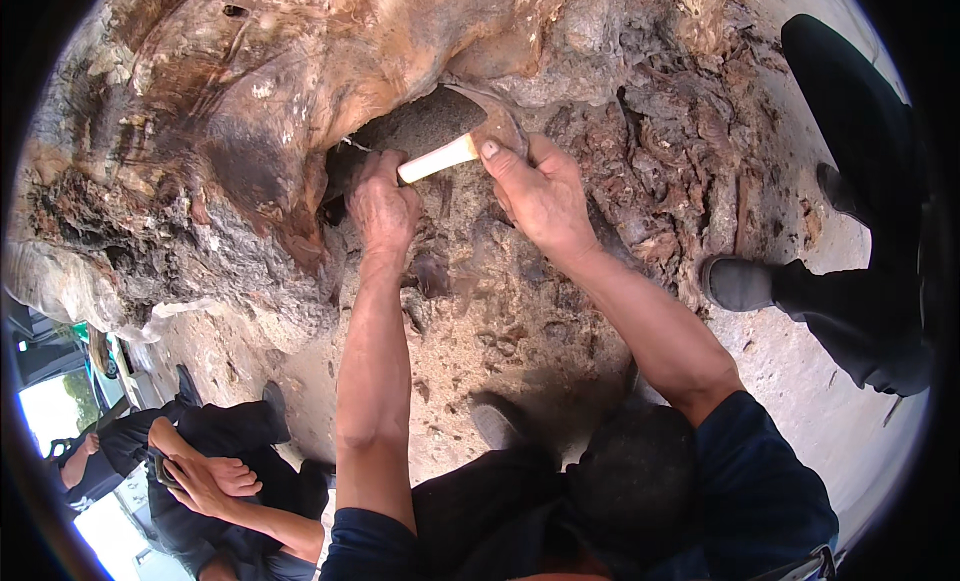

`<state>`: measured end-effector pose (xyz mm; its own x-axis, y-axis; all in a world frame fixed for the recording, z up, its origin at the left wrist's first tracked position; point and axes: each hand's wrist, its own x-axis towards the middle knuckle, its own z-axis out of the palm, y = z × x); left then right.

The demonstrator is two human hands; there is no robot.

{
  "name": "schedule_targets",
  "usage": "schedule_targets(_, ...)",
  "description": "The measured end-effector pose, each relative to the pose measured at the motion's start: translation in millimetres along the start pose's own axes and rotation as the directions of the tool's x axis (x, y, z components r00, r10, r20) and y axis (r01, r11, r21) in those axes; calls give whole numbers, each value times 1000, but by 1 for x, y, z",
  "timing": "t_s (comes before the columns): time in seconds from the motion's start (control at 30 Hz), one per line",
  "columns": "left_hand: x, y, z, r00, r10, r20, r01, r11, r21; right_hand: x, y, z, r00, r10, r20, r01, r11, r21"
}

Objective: The person uses a chisel and hammer to chip away at a large log, removing bark and wood debris. Another person assists by using a crowbar to pry sections of the log.

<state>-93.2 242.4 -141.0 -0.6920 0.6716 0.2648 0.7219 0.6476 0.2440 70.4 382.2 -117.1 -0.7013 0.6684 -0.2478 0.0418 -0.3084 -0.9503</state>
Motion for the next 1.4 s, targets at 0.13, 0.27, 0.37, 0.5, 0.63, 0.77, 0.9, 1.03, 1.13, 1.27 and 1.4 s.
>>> schedule_targets(0.13,8,3,-5,996,-85,6,86,995,-42,12,-8,4,999,6,-36,-9,996,-94)
schedule_targets(0.27,6,15,-3,980,-165,107,169,985,-28,17,-17,0,998,-37,-58,27,987,-161)
schedule_targets(0.37,2,13,12,988,-153,37,154,987,-43,19,-22,-3,997,-52,-52,34,955,-293)
schedule_targets(0.5,2,12,20,968,-191,161,210,971,-114,26,-13,-3,985,-166,-40,144,932,-333)
schedule_targets(0.63,-5,11,35,965,-212,156,246,936,-250,18,-42,-2,989,-144,-28,111,858,-501)
schedule_targets(0.77,-10,26,49,958,-250,144,287,868,-404,25,-56,-6,976,-211,50,203,807,-554)
schedule_targets(0.9,3,2,28,993,-117,-6,117,991,-60,24,-29,-4,986,-167,6,148,854,-498)
schedule_targets(1.03,15,-20,5,993,25,-112,-16,997,74,20,-4,7,976,-208,-60,168,903,-396)
schedule_targets(1.13,0,1,31,997,-29,-68,26,998,-49,23,-22,-5,980,-197,-18,172,892,-419)
schedule_targets(1.27,-21,39,64,970,-237,57,229,803,-550,29,-60,-12,975,-180,131,223,751,-622)
schedule_targets(1.4,-33,81,47,904,-335,266,424,614,-665,40,-99,-12,983,-101,152,178,718,-673)
